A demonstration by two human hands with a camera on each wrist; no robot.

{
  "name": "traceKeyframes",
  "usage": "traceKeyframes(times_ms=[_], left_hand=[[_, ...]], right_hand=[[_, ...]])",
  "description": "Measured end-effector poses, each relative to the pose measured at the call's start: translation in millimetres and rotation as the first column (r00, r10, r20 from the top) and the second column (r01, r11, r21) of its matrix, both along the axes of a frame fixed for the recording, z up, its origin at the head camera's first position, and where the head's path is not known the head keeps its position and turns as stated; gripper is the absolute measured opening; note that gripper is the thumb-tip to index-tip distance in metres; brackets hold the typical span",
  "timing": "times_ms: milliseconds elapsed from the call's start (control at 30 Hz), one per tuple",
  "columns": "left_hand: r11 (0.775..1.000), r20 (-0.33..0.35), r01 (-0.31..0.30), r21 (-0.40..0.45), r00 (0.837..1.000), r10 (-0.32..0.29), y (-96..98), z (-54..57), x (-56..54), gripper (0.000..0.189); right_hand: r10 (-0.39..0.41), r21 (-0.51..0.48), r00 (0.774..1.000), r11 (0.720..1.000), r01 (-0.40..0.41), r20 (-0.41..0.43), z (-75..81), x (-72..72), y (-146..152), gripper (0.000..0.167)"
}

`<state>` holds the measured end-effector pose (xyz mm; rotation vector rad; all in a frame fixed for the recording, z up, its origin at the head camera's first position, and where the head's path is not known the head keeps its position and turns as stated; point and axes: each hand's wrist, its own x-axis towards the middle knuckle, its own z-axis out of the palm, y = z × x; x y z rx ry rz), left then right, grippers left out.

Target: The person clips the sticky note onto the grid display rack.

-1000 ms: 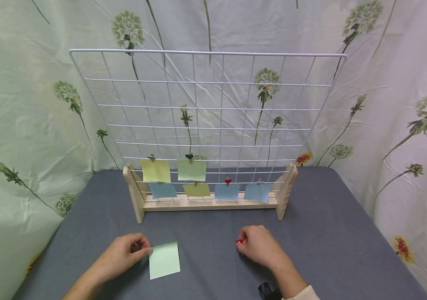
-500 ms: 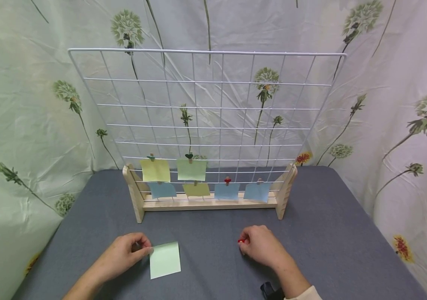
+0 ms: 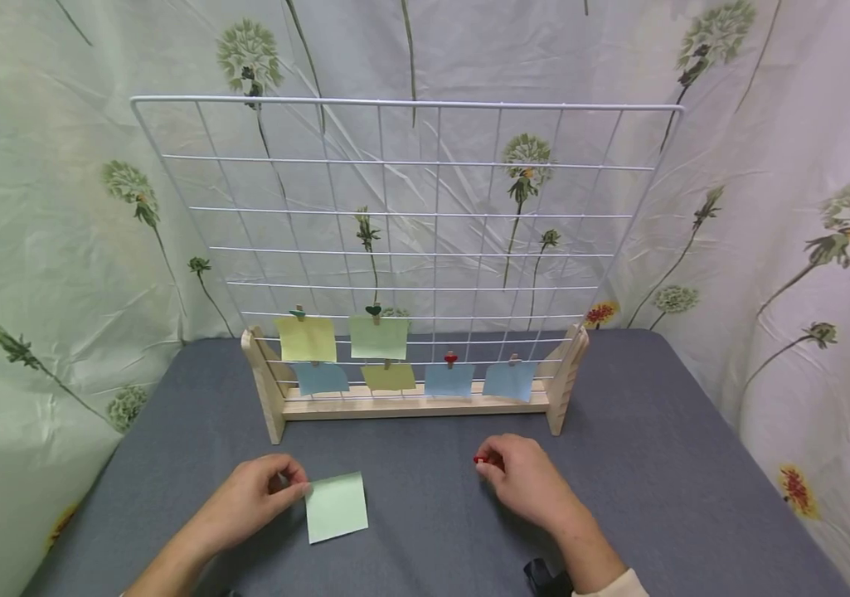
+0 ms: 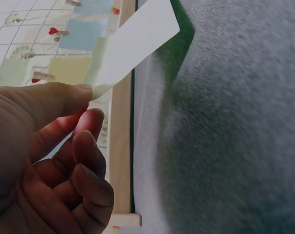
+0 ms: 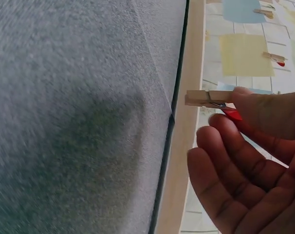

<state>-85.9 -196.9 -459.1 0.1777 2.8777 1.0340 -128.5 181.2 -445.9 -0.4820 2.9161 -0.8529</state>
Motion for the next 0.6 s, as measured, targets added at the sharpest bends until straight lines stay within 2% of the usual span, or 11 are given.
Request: traceKeyframes(times_ms=[200,400,600], left_hand=[[1.000,-0.044,0.023,-0.001,0.999,-0.023,5.6,3.7,-4.6,0.012],[0.999,-0.078,0.037,0.008,0.996,-0.036,11.6,7.9,-8.7,0.013],[0.999,-0.087,0.047,0.020,0.995,-0.045,17.6,15.0,-12.0,0.012]], right_hand=[[-0.018,-0.014,0.994,1.000,0.016,-0.103,4.0,-0.3,3.3,0.007],[-0.020,-0.055,0.970,0.998,0.007,-0.241,5.4,0.0,7.8,0.009],[-0.032,-0.103,0.948,0.995,-0.001,-0.317,6.7,0.3,12.8,0.014]])
